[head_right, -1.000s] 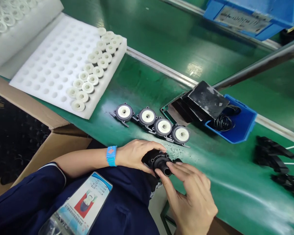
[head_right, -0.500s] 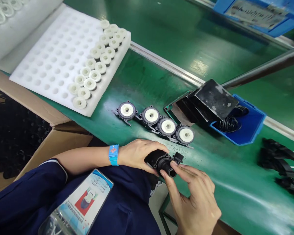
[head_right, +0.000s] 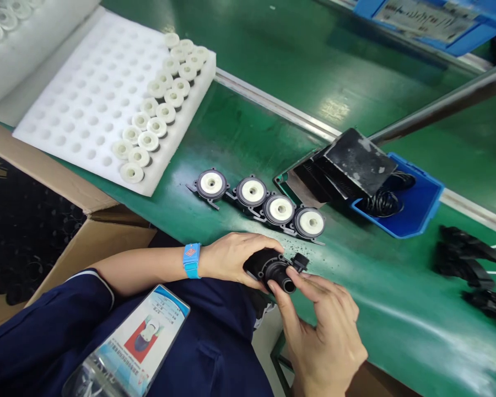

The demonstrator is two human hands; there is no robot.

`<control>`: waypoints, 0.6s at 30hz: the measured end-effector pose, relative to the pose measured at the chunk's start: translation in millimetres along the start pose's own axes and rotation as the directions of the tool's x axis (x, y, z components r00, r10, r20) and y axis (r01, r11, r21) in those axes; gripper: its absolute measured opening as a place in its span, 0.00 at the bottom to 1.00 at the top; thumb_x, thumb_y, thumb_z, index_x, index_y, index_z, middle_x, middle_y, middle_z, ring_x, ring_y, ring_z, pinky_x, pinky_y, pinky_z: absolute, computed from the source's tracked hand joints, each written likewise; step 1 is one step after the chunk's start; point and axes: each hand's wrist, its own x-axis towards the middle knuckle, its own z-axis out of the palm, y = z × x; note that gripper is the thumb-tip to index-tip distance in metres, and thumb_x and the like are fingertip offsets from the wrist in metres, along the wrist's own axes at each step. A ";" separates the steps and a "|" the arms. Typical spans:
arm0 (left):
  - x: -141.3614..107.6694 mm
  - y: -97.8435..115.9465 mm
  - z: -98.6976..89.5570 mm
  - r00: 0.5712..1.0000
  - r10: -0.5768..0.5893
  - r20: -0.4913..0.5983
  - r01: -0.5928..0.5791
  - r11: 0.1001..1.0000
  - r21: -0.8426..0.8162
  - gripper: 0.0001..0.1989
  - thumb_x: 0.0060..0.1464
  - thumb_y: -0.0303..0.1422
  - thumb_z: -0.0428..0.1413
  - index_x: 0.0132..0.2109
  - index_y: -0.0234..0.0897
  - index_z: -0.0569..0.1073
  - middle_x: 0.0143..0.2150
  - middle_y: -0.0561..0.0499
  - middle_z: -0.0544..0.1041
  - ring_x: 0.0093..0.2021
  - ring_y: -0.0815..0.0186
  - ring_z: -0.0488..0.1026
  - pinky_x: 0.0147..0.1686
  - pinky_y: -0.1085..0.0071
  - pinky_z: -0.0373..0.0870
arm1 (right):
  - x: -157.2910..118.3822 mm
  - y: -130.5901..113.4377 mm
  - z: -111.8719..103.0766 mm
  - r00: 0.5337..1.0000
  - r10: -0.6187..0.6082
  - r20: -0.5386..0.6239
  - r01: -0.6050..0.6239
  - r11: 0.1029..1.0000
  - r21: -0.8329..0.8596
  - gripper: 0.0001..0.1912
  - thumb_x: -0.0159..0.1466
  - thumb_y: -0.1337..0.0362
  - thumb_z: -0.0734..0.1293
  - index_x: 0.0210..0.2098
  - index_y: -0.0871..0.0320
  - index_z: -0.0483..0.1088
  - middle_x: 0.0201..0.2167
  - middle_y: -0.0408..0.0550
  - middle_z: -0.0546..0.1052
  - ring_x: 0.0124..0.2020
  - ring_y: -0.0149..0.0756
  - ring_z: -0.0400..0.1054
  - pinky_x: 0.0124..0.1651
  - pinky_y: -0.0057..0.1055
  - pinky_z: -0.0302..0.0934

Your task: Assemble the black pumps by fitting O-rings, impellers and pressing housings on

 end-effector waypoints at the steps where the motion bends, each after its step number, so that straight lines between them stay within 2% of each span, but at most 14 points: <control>1: 0.3 0.0 0.1 1.000 0.004 -0.001 -0.004 1.000 0.002 0.32 0.47 0.41 0.70 0.57 0.41 0.69 0.57 0.46 0.77 0.56 0.56 0.76 0.58 0.61 0.70 | -0.1 -0.2 0.1 1.000 -0.005 -0.004 0.005 1.000 0.000 0.10 0.64 0.65 0.71 0.45 0.56 0.72 0.40 0.47 0.78 0.43 0.38 0.74 0.50 0.37 0.68; 6: 2.5 -0.4 -1.4 0.999 0.033 -0.002 -0.033 0.999 -0.004 0.31 0.45 0.40 0.70 0.55 0.39 0.70 0.55 0.45 0.78 0.55 0.56 0.76 0.56 0.63 0.72 | 0.5 4.0 2.8 0.999 -0.035 -0.012 0.035 0.999 0.004 0.10 0.64 0.65 0.71 0.44 0.57 0.70 0.39 0.48 0.78 0.42 0.37 0.73 0.51 0.37 0.68; 12: 4.3 2.2 -3.5 1.000 0.023 -0.011 -0.023 1.000 0.003 0.32 0.42 0.42 0.71 0.53 0.40 0.71 0.52 0.46 0.78 0.52 0.56 0.76 0.54 0.63 0.72 | 1.7 13.8 7.1 0.989 -0.126 -0.077 0.128 0.992 0.020 0.12 0.64 0.62 0.71 0.45 0.59 0.70 0.36 0.47 0.76 0.41 0.34 0.72 0.50 0.34 0.66; 15: 3.5 12.7 -5.5 0.999 -0.008 -0.035 0.009 1.000 0.005 0.31 0.41 0.41 0.72 0.51 0.39 0.72 0.49 0.46 0.79 0.49 0.57 0.77 0.52 0.63 0.73 | 2.2 13.7 2.8 0.983 -0.140 -0.118 0.146 0.988 0.048 0.13 0.66 0.61 0.70 0.48 0.58 0.70 0.36 0.45 0.77 0.41 0.33 0.72 0.49 0.33 0.66; 18: 5.8 36.8 -14.8 0.996 0.016 -0.085 -0.016 1.000 0.005 0.31 0.40 0.42 0.72 0.50 0.38 0.72 0.47 0.47 0.80 0.46 0.57 0.78 0.48 0.63 0.75 | 7.7 10.2 -12.5 0.977 -0.129 -0.169 0.143 0.987 0.076 0.18 0.66 0.61 0.69 0.54 0.59 0.68 0.40 0.47 0.78 0.43 0.34 0.72 0.51 0.33 0.66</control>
